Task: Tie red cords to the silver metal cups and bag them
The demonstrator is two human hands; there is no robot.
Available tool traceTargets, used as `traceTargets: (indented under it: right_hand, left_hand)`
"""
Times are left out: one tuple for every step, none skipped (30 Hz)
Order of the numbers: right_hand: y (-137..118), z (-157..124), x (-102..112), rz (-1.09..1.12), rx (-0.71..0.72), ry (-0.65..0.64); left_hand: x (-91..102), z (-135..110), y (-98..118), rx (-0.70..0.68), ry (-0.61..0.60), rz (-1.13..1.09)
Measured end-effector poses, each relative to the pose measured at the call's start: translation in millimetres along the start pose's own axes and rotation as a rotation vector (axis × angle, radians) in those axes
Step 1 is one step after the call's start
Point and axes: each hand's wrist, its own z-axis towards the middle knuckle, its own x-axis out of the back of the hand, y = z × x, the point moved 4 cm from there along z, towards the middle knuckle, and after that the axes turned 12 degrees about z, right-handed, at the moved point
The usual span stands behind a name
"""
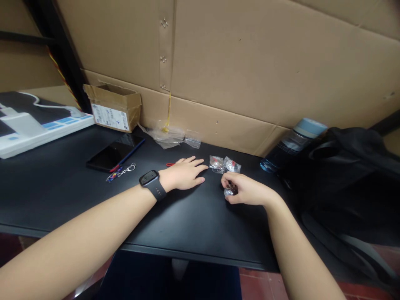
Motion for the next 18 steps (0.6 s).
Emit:
traceTargets:
  right_hand:
    - [0.1,0.2,0.0,-0.003,-0.001,0.002]
    - [0.4,0.3,-0.2,-0.005,-0.003,0.004]
    - [0.9,0.5,-0.3,-0.007,-0.006,0.007]
    - [1.4,0.7,-0.5,-0.008,-0.010,0.010]
    - [1.8,0.7,-0.7,-0.010,-0.012,0.010]
    - [1.9,0.5,-0.8,-0.015,-0.013,0.010]
    - [1.9,0.1,-0.6,-0.021,-0.014,0.009]
    - [1.8,-0.6,-0.1,-0.028,-0.015,0.008]
    - [1.4,-1.5,0.7,-0.034,-0.017,0.007]
    - [1.1,-2.7,1.8,-0.038,-0.022,0.003]
    - [0.9,-4.0,3.1,-0.039,-0.029,0.000]
    - [0.8,-5.3,4.5,-0.035,-0.038,-0.004]
    - [0.9,-6.4,5.9,-0.029,-0.049,-0.007]
    - [1.2,-7.3,7.2,-0.019,-0.061,-0.008]
    - [1.8,-7.8,8.4,-0.008,-0.071,-0.006]
    - [2.5,-7.9,9.2,0.004,-0.081,-0.003]
    - [3.3,-7.7,9.9,0.016,-0.088,0.002]
    - [4.1,-7.3,10.2,0.026,-0.095,0.005]
  left_hand:
    - [0.1,0.0,-0.1,-0.001,-0.001,0.004]
    - [0.2,-0.1,-0.1,-0.003,-0.002,0.007]
    - [0.4,-0.2,0.0,-0.005,-0.002,0.007]
    - [0.7,-0.3,0.1,-0.008,0.000,0.006]
    - [0.9,-0.4,0.1,-0.010,0.003,0.003]
    - [1.0,-0.5,0.1,-0.009,0.007,0.000]
    - [1.0,-0.5,0.0,-0.006,0.010,-0.002]
    - [0.7,-0.4,-0.1,-0.004,0.013,-0.002]
    - [0.4,-0.3,-0.2,-0.003,0.014,-0.002]
    - [-0.1,-0.1,-0.3,-0.003,0.014,0.000]
    - [-0.5,0.1,-0.3,-0.003,0.013,0.001]
    - [-0.8,0.3,-0.3,-0.004,0.013,0.003]
    - [-0.9,0.4,-0.3,-0.004,0.014,0.005]
    - [-0.9,0.4,-0.2,-0.004,0.015,0.005]
    - [-0.6,0.3,-0.1,-0.003,0.017,0.006]
    - [-0.3,0.2,0.0,-0.002,0.017,0.006]
    - [0.0,0.0,0.1,-0.002,0.017,0.006]
    - [0.4,-0.1,0.3,-0.002,0.016,0.007]
